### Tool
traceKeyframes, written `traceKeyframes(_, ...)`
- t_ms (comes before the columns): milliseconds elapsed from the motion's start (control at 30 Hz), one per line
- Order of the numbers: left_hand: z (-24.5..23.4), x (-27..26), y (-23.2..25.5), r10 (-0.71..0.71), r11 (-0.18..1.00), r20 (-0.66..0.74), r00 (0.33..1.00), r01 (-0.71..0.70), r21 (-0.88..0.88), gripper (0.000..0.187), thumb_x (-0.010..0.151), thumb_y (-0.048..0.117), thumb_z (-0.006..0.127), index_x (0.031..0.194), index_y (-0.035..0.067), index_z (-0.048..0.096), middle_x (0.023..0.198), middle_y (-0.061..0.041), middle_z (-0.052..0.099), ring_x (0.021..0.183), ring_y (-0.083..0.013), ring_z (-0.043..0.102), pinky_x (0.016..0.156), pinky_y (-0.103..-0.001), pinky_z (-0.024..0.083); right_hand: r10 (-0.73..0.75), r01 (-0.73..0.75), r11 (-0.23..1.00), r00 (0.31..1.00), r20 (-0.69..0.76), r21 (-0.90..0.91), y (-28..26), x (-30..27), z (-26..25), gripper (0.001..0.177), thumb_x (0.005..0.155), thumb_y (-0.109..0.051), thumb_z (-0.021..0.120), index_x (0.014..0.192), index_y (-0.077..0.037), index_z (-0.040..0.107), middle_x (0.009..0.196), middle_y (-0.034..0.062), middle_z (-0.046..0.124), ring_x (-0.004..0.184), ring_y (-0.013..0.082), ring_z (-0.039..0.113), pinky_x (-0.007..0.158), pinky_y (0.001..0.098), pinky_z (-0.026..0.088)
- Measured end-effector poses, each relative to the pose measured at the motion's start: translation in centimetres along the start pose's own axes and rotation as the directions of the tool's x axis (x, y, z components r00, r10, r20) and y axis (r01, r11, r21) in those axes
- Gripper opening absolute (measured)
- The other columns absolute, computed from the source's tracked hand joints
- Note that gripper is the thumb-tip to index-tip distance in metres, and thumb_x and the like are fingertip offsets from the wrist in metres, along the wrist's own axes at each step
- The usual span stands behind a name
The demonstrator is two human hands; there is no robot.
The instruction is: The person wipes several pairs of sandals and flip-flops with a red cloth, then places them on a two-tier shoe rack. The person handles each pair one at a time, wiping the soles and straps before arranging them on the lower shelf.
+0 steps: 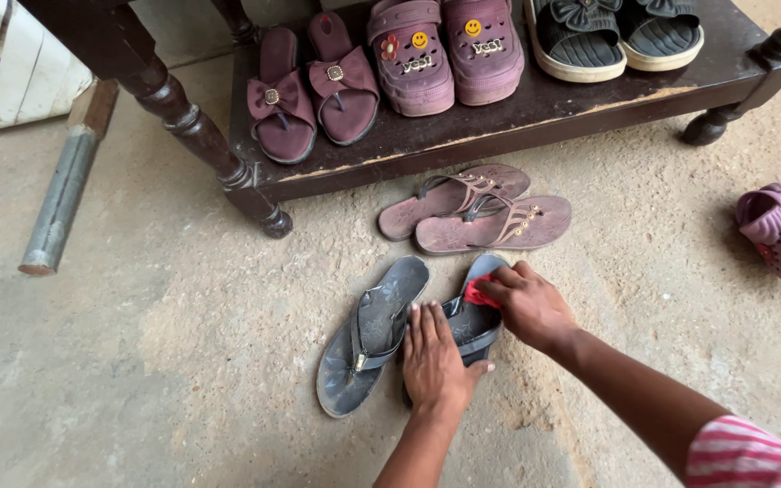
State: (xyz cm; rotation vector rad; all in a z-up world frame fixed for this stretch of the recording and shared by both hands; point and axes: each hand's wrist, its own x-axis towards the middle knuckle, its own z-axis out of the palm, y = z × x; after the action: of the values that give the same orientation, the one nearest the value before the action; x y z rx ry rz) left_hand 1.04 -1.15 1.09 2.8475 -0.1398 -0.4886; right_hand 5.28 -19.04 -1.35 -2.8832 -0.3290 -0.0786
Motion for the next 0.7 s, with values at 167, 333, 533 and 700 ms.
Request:
traceKeyframes(167, -0.4, 0.5, 0.4, 0.012, 0.999, -0.06, 0.998, -0.01, 0.045, 0.134, 0.061, 0.062, 0.088, 0.159, 0.007, 0.015, 0.171, -0.006, 0.012, 0.156, -0.0246, 0.005, 0.124, -0.038, 0.009, 0.178, -0.175, 0.983, 0.983, -0.04, 0.059, 1.8, 0.5, -0.8, 0.049, 0.089, -0.009, 0.058, 0.135, -0.021, 0.065, 0.13, 0.0064, 0.063, 0.11, 0.0305, 0.058, 0.09, 0.0418, 0.056)
traceKeyframes(333, -1.4, 1.1, 1.1, -0.012, 0.988, 0.007, 1.0, 0.011, 0.152, 0.135, 0.06, 0.07, 0.085, 0.159, 0.004, 0.022, 0.169, -0.006, 0.016, 0.158, -0.0272, -0.003, 0.126, -0.04, -0.004, 0.338, -0.337, 0.937, 0.941, 0.003, 0.096, 0.8, 3.0, -0.8, 0.038, 0.098, -0.014, 0.057, 0.134, -0.021, 0.066, 0.131, 0.0042, 0.064, 0.117, 0.0296, 0.057, 0.097, 0.0421, 0.054)
traceKeyframes(533, -2.6, 0.9, 1.8, -0.032, 0.97, 0.022, 0.999, 0.026, 0.24, 0.134, 0.058, 0.075, 0.084, 0.158, 0.004, 0.029, 0.171, -0.013, 0.006, 0.157, -0.0323, -0.01, 0.124, -0.045, -0.011, 0.143, -0.14, 0.989, 0.988, 0.062, -0.046, 0.4, 2.7, -0.7, 0.054, 0.087, -0.001, 0.057, 0.137, -0.021, 0.063, 0.136, 0.003, 0.062, 0.118, 0.0263, 0.057, 0.105, 0.0375, 0.049)
traceKeyframes(700, -2.8, 0.7, 1.9, -0.032, 0.972, -0.011, 0.999, 0.033, 0.233, 0.133, 0.057, 0.076, 0.084, 0.157, 0.006, 0.031, 0.172, -0.015, 0.0, 0.157, -0.0323, -0.009, 0.124, -0.045, -0.009, -0.035, 0.034, 0.998, 0.999, -0.021, -0.056, 2.3, 1.1, -0.6, 0.051, 0.091, 0.002, 0.054, 0.136, -0.02, 0.065, 0.138, 0.0036, 0.063, 0.115, 0.025, 0.059, 0.099, 0.0375, 0.053)
